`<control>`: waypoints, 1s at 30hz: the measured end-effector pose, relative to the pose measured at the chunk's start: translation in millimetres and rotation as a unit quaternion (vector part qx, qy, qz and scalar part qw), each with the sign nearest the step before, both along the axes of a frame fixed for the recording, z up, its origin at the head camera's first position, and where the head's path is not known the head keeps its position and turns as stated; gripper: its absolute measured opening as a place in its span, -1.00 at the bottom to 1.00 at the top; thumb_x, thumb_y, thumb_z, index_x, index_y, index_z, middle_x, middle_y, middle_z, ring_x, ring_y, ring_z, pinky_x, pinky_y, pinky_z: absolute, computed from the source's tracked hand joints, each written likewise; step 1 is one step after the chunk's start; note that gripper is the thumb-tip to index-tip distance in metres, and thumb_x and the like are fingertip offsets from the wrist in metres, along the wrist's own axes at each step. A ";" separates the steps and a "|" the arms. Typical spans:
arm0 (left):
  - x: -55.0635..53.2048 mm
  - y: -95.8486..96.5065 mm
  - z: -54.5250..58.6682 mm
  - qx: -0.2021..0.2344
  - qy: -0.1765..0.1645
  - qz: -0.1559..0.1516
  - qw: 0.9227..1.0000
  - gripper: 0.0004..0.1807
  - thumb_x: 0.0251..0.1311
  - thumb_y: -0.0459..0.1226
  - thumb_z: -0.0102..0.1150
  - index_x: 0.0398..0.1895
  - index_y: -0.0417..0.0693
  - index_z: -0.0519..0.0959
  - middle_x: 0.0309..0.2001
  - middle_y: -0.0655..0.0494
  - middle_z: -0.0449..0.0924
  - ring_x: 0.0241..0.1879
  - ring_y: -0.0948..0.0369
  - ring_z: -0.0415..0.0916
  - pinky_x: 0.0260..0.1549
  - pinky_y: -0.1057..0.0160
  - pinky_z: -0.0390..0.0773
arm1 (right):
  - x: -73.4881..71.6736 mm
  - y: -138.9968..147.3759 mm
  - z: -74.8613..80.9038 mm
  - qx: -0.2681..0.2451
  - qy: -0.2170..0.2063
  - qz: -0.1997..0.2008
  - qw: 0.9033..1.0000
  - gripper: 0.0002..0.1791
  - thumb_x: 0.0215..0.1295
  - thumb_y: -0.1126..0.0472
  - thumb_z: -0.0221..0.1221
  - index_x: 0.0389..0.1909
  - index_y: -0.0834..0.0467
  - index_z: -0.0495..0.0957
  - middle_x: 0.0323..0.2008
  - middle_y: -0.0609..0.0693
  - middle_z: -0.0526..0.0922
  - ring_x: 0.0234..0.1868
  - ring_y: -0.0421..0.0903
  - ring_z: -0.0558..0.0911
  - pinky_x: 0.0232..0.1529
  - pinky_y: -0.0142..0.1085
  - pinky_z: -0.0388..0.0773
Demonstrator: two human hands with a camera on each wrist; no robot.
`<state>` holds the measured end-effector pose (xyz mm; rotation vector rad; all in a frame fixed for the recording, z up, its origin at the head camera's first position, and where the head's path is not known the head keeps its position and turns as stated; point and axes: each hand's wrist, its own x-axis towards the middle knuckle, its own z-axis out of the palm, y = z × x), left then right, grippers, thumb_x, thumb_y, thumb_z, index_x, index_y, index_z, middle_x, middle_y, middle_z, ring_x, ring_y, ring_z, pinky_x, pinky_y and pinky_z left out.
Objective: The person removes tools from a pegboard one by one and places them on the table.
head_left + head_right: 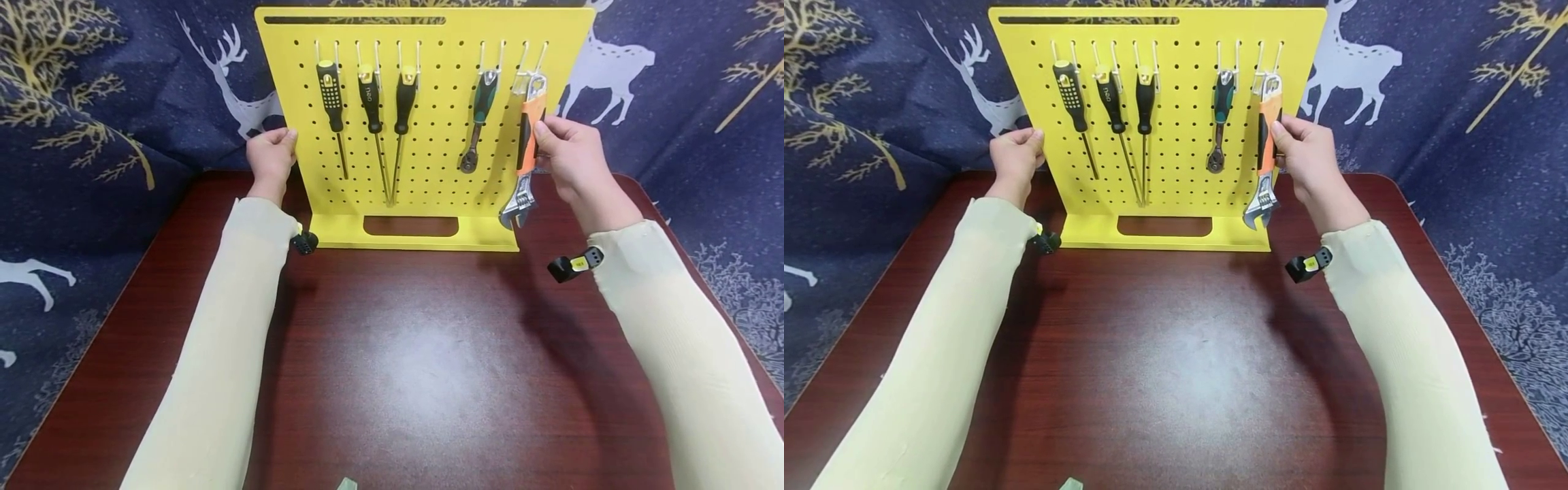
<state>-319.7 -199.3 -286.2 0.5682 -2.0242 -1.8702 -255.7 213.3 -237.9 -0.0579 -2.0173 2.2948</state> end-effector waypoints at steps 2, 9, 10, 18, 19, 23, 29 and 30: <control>0.1 0.3 -0.5 0.001 0.002 0.001 1.000 -0.67 0.37 -0.23 0.29 0.12 -0.17 0.70 -0.24 0.21 0.63 -0.38 0.40 0.48 0.03 0.27 0.66 | 0.6 0.6 0.4 -0.003 -0.001 0.001 1.000 -0.79 0.46 0.23 0.17 -0.32 0.00 0.76 -0.48 -0.17 0.75 -0.44 -0.30 0.69 -0.42 -0.48 0.64; -0.7 0.5 -2.9 0.014 0.016 0.007 1.000 -0.68 0.34 -0.25 0.31 0.09 -0.22 0.70 -0.37 0.27 0.56 -0.47 0.40 0.43 -0.28 0.41 0.58 | 2.5 1.0 3.2 -0.030 -0.019 0.009 0.999 -0.82 0.44 0.22 0.19 -0.13 0.08 0.77 -0.44 -0.13 0.78 -0.41 -0.26 0.74 -0.41 -0.44 0.68; -0.7 0.5 -3.1 0.013 0.016 0.008 1.000 -0.68 0.35 -0.25 0.31 0.09 -0.22 0.70 -0.38 0.28 0.55 -0.48 0.40 0.43 -0.30 0.42 0.57 | 2.9 1.1 3.7 -0.035 -0.024 0.008 0.999 -0.81 0.43 0.22 0.20 -0.10 0.09 0.77 -0.43 -0.12 0.79 -0.40 -0.25 0.74 -0.41 -0.44 0.68; -0.2 1.5 -4.5 0.005 0.012 0.010 1.000 -0.69 0.36 -0.25 0.30 0.10 -0.19 0.71 -0.39 0.30 0.58 -0.45 0.40 0.45 -0.28 0.42 0.58 | 5.5 3.1 3.4 -0.050 -0.026 0.020 0.998 -0.81 0.45 0.24 0.18 -0.16 0.09 0.78 -0.40 -0.08 0.80 -0.37 -0.21 0.76 -0.41 -0.39 0.68; -0.4 1.3 -4.8 0.004 0.013 0.010 1.000 -0.69 0.36 -0.25 0.30 0.09 -0.19 0.71 -0.41 0.31 0.56 -0.46 0.40 0.45 -0.29 0.43 0.58 | 5.7 3.1 3.4 -0.051 -0.024 0.024 0.998 -0.81 0.46 0.25 0.17 -0.18 0.08 0.78 -0.39 -0.09 0.79 -0.36 -0.21 0.76 -0.40 -0.39 0.68; -1.2 0.7 -5.1 -0.006 0.017 0.007 1.000 -0.70 0.36 -0.25 0.30 0.07 -0.21 0.71 -0.54 0.34 0.48 -0.52 0.35 0.42 -0.36 0.41 0.55 | 6.3 2.6 4.5 -0.056 -0.020 0.030 0.998 -0.80 0.47 0.27 0.15 -0.22 0.07 0.77 -0.40 -0.08 0.79 -0.38 -0.21 0.75 -0.41 -0.37 0.70; -1.0 -0.7 -4.2 -0.010 0.012 0.000 1.000 -0.69 0.37 -0.24 0.27 0.08 -0.20 0.71 -0.54 0.31 0.46 -0.51 0.30 0.42 -0.34 0.36 0.53 | 5.5 0.6 8.1 -0.062 -0.034 0.022 0.997 -0.81 0.46 0.27 0.17 -0.19 0.12 0.78 -0.38 -0.05 0.79 -0.38 -0.18 0.75 -0.45 -0.35 0.69; -1.0 -1.0 -4.1 -0.009 0.012 0.000 1.000 -0.69 0.37 -0.24 0.27 0.08 -0.20 0.71 -0.54 0.31 0.47 -0.51 0.31 0.41 -0.35 0.36 0.53 | 5.2 0.4 8.4 -0.061 -0.035 0.022 0.997 -0.81 0.46 0.27 0.16 -0.19 0.11 0.78 -0.38 -0.05 0.78 -0.38 -0.18 0.75 -0.45 -0.35 0.69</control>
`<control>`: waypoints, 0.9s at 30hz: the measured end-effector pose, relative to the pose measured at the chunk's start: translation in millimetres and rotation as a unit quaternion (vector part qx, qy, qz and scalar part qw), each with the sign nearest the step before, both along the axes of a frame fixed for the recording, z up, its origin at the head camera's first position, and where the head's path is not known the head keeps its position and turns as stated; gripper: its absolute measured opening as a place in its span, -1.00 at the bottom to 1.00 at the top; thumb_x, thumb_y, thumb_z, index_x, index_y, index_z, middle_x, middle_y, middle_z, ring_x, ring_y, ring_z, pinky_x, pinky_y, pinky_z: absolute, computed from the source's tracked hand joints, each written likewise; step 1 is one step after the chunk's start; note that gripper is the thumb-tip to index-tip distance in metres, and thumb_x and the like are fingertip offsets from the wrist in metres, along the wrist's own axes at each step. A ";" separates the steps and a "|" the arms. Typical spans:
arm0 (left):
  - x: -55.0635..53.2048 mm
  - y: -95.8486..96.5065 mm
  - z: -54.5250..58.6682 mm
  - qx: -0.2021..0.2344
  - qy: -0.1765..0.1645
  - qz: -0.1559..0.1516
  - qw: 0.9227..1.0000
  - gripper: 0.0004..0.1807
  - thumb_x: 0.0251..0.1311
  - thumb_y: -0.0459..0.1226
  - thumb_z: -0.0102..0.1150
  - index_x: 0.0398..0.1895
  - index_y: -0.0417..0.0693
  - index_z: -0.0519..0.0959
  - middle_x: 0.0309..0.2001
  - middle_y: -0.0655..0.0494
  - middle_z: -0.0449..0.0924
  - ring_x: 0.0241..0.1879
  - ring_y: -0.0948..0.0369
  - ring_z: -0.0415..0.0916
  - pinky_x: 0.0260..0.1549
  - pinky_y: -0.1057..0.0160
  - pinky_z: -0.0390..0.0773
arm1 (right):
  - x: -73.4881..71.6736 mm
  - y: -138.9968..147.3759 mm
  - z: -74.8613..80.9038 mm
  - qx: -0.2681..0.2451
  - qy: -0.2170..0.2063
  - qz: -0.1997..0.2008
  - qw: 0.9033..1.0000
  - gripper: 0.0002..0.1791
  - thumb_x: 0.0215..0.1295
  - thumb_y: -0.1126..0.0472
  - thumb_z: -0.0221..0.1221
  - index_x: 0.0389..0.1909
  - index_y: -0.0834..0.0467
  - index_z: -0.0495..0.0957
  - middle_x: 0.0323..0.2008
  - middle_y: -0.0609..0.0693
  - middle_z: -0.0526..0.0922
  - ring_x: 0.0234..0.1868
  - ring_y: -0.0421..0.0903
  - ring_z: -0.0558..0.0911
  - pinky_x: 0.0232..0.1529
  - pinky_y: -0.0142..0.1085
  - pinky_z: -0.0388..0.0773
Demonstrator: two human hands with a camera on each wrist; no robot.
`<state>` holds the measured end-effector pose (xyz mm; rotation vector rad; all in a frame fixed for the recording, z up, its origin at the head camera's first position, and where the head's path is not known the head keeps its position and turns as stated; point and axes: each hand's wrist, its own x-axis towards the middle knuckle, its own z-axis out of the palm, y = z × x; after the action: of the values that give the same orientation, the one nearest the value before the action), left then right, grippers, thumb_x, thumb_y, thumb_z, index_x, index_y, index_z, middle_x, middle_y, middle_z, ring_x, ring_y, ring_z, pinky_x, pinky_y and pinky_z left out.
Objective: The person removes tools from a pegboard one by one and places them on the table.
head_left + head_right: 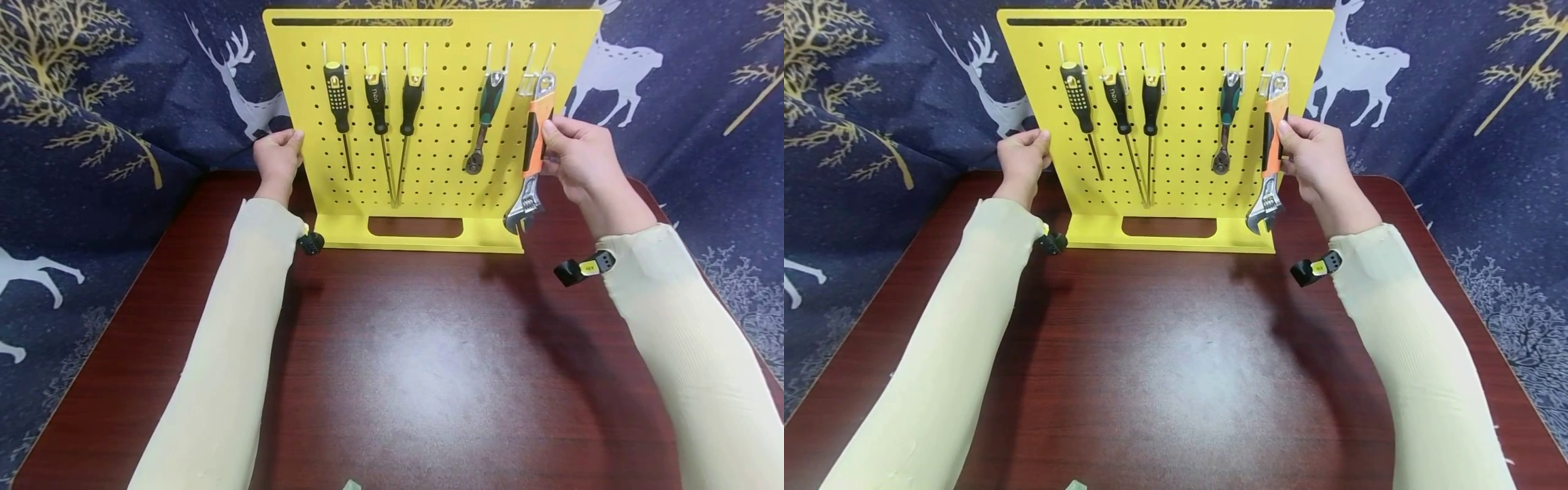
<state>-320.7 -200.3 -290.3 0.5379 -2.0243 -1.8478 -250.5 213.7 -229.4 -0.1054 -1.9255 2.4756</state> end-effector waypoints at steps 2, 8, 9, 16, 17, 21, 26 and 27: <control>0.2 -0.1 0.0 0.003 0.002 -0.002 1.000 -0.69 0.37 -0.24 0.27 0.07 -0.21 0.71 -0.56 0.30 0.45 -0.54 0.32 0.39 -0.39 0.37 0.51 | -0.2 -0.1 0.7 0.001 -0.003 -0.001 1.000 -0.80 0.46 0.26 0.16 -0.18 0.12 0.78 -0.39 -0.04 0.78 -0.39 -0.17 0.75 -0.46 -0.34 0.70; 0.6 -0.8 0.3 0.003 0.008 -0.005 1.000 -0.76 0.37 -0.24 0.27 -0.04 -0.22 0.73 -0.66 0.29 0.40 -0.65 0.37 0.30 -0.51 0.42 0.41 | -1.2 1.8 2.7 0.002 -0.001 -0.004 1.000 -0.81 0.45 0.25 0.18 -0.16 0.10 0.78 -0.43 -0.07 0.78 -0.40 -0.19 0.75 -0.45 -0.36 0.70; 0.5 -1.0 0.4 0.005 0.008 -0.005 1.000 -0.76 0.37 -0.24 0.27 -0.04 -0.22 0.73 -0.65 0.29 0.40 -0.65 0.37 0.30 -0.51 0.43 0.41 | -1.2 2.5 3.2 0.003 0.000 -0.004 1.000 -0.81 0.45 0.24 0.18 -0.16 0.10 0.78 -0.43 -0.08 0.79 -0.40 -0.20 0.75 -0.44 -0.37 0.70; -1.5 0.2 1.1 0.003 -0.002 -0.005 1.000 -0.69 0.37 -0.23 0.27 0.07 -0.19 0.72 -0.60 0.29 0.43 -0.59 0.31 0.36 -0.45 0.40 0.45 | -0.4 7.9 7.6 -0.015 -0.006 0.000 1.000 -0.82 0.43 0.27 0.19 -0.21 0.11 0.79 -0.42 -0.05 0.80 -0.40 -0.19 0.75 -0.40 -0.38 0.71; -1.9 0.4 1.0 0.003 -0.002 -0.005 1.000 -0.69 0.37 -0.22 0.27 0.07 -0.19 0.72 -0.61 0.29 0.43 -0.58 0.30 0.36 -0.45 0.40 0.45 | -0.4 8.4 8.0 -0.015 -0.007 0.001 1.000 -0.82 0.43 0.27 0.20 -0.22 0.10 0.79 -0.43 -0.05 0.80 -0.40 -0.19 0.76 -0.40 -0.38 0.71; -1.1 1.7 2.0 0.003 -0.001 -0.006 1.000 -0.71 0.38 -0.22 0.26 0.03 -0.20 0.72 -0.62 0.28 0.41 -0.59 0.31 0.33 -0.47 0.41 0.42 | 0.2 9.5 9.6 -0.013 -0.011 0.001 1.000 -0.83 0.42 0.26 0.21 -0.19 0.12 0.79 -0.43 -0.06 0.80 -0.40 -0.19 0.75 -0.41 -0.38 0.71; 0.7 3.3 4.3 -0.001 -0.001 -0.009 1.000 -0.71 0.38 -0.22 0.26 0.03 -0.22 0.72 -0.62 0.28 0.41 -0.61 0.33 0.31 -0.48 0.42 0.41 | 2.2 10.6 12.7 0.003 -0.011 -0.009 1.000 -0.76 0.41 0.23 0.22 0.01 0.12 0.75 -0.43 -0.09 0.80 -0.40 -0.22 0.73 -0.42 -0.42 0.66; 0.7 3.4 4.5 -0.002 0.000 -0.008 1.000 -0.70 0.38 -0.22 0.26 0.03 -0.22 0.72 -0.62 0.29 0.41 -0.61 0.34 0.31 -0.49 0.43 0.41 | 2.6 10.8 13.6 0.004 -0.010 -0.010 1.000 -0.76 0.42 0.23 0.22 0.02 0.12 0.75 -0.42 -0.09 0.79 -0.39 -0.22 0.73 -0.41 -0.42 0.66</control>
<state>-320.0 -196.9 -285.8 0.5211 -2.0386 -1.8524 -248.0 224.6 -215.8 -0.1484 -1.9319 2.4633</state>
